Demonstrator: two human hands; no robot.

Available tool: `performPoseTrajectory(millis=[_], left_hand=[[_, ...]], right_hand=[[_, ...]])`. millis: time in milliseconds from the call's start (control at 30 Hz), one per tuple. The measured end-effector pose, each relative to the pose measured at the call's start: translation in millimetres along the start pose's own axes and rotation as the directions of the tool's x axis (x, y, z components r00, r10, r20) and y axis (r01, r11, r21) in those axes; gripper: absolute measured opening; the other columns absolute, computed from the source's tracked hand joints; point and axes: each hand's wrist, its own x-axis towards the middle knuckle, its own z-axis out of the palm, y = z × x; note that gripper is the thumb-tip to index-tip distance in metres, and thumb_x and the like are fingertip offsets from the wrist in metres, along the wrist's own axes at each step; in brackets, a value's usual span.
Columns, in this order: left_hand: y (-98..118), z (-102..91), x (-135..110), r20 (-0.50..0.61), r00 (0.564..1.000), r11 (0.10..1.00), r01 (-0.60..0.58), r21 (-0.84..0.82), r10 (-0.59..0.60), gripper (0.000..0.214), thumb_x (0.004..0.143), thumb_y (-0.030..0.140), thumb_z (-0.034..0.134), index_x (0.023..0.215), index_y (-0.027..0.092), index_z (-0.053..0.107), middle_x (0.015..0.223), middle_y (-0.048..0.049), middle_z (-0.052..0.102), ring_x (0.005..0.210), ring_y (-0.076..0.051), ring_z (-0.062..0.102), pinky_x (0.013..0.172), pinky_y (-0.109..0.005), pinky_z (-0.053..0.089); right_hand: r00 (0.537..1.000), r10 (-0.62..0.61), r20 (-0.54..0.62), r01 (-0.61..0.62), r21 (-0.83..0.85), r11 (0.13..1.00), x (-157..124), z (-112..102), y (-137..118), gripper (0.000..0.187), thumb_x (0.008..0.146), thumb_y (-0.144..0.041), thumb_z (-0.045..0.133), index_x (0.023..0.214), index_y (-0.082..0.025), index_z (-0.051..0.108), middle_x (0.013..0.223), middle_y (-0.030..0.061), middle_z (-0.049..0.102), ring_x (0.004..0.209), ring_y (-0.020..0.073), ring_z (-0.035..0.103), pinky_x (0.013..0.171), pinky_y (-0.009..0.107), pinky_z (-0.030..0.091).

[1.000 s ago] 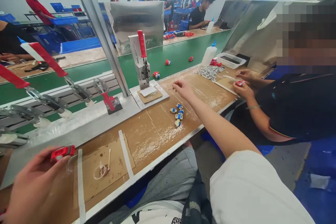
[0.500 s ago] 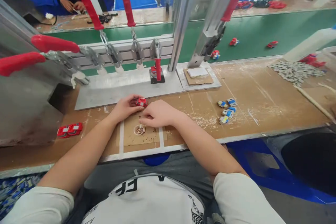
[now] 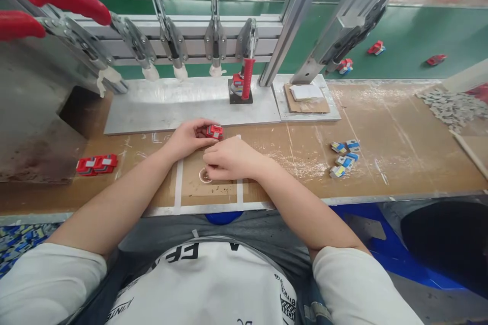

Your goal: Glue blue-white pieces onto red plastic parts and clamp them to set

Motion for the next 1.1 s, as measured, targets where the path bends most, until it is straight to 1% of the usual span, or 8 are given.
performPoseTrajectory(millis=[200,333,400,467,533,600,767,1100], left_hand=[[0,0.6,0,-0.012,1.000,0.999,-0.010,0.049,0.010,0.048,0.077,0.033,0.088,0.121,0.016,0.077,0.112,-0.0095,0.078,0.099,-0.027,0.073,0.095,-0.043,0.058],[0,0.1,0,0.008,1.000,1.000,0.021,-0.022,-0.020,0.055,0.077,0.037,0.089,0.125,0.015,0.074,0.111,-0.0104,0.079,0.100,-0.028,0.074,0.095,-0.044,0.059],[2,-0.2,0,0.014,0.999,0.998,0.048,-0.035,-0.048,0.056,0.075,0.037,0.090,0.125,0.015,0.074,0.109,-0.0102,0.080,0.098,-0.027,0.075,0.095,-0.043,0.060],[6,-0.4,-1,0.018,0.997,0.997,0.081,-0.010,-0.080,0.055,0.074,0.037,0.091,0.122,0.016,0.075,0.107,-0.0092,0.080,0.096,-0.026,0.075,0.095,-0.043,0.061],[9,-0.4,-2,0.018,0.995,0.994,0.102,0.025,-0.103,0.052,0.075,0.037,0.091,0.121,0.017,0.076,0.106,-0.0082,0.081,0.095,-0.026,0.075,0.094,-0.042,0.061],[11,-0.3,-2,0.015,0.994,0.994,0.106,0.038,-0.106,0.051,0.074,0.037,0.091,0.119,0.017,0.077,0.105,-0.0078,0.081,0.093,-0.025,0.075,0.091,-0.041,0.062],[9,0.5,-1,0.007,0.997,0.995,0.079,0.055,-0.079,0.048,0.073,0.036,0.091,0.115,0.017,0.077,0.102,-0.0069,0.079,0.091,-0.024,0.074,0.088,-0.039,0.062],[6,1.2,0,-0.027,0.999,0.989,0.022,0.143,-0.019,0.043,0.073,0.037,0.087,0.110,0.018,0.080,0.102,-0.0058,0.074,0.083,-0.020,0.068,0.077,-0.033,0.056]], right_hand=[[0.998,0.060,0.018,-0.063,0.194,0.979,-3,4,4,0.031,0.091,-0.026,0.055,0.064,-0.021,0.039,0.059,-0.0022,0.043,0.058,0.0129,0.035,0.061,0.032,0.023],[0.967,0.176,-0.185,-0.090,0.398,0.913,-8,6,15,0.035,0.092,-0.030,0.054,0.063,-0.022,0.036,0.058,-0.0035,0.037,0.056,0.0114,0.035,0.059,0.030,0.026],[0.881,0.313,-0.354,-0.118,0.476,0.872,-11,5,22,0.035,0.092,-0.031,0.055,0.061,-0.022,0.041,0.057,-0.0035,0.038,0.055,0.0114,0.036,0.058,0.029,0.028],[0.719,0.462,-0.519,-0.160,0.523,0.837,-13,4,28,0.036,0.092,-0.031,0.056,0.060,-0.021,0.043,0.057,-0.0030,0.042,0.056,0.0118,0.037,0.059,0.029,0.030],[0.570,0.548,-0.612,-0.200,0.544,0.815,-13,4,34,0.036,0.091,-0.032,0.058,0.059,-0.021,0.044,0.058,-0.0026,0.045,0.056,0.0121,0.039,0.060,0.029,0.032],[0.513,0.575,-0.637,-0.242,0.536,0.809,-11,4,38,0.036,0.091,-0.034,0.059,0.060,-0.021,0.046,0.058,-0.0024,0.047,0.058,0.0125,0.040,0.061,0.029,0.034],[0.542,0.580,-0.609,-0.320,0.488,0.812,-7,7,43,0.038,0.095,-0.041,0.059,0.064,-0.021,0.050,0.061,-0.0017,0.048,0.062,0.0138,0.044,0.063,0.029,0.035],[0.586,0.486,-0.648,-0.320,0.366,0.874,-7,6,42,0.035,0.096,-0.032,0.058,0.065,-0.021,0.048,0.060,-0.0034,0.044,0.059,0.0124,0.040,0.061,0.030,0.031]])
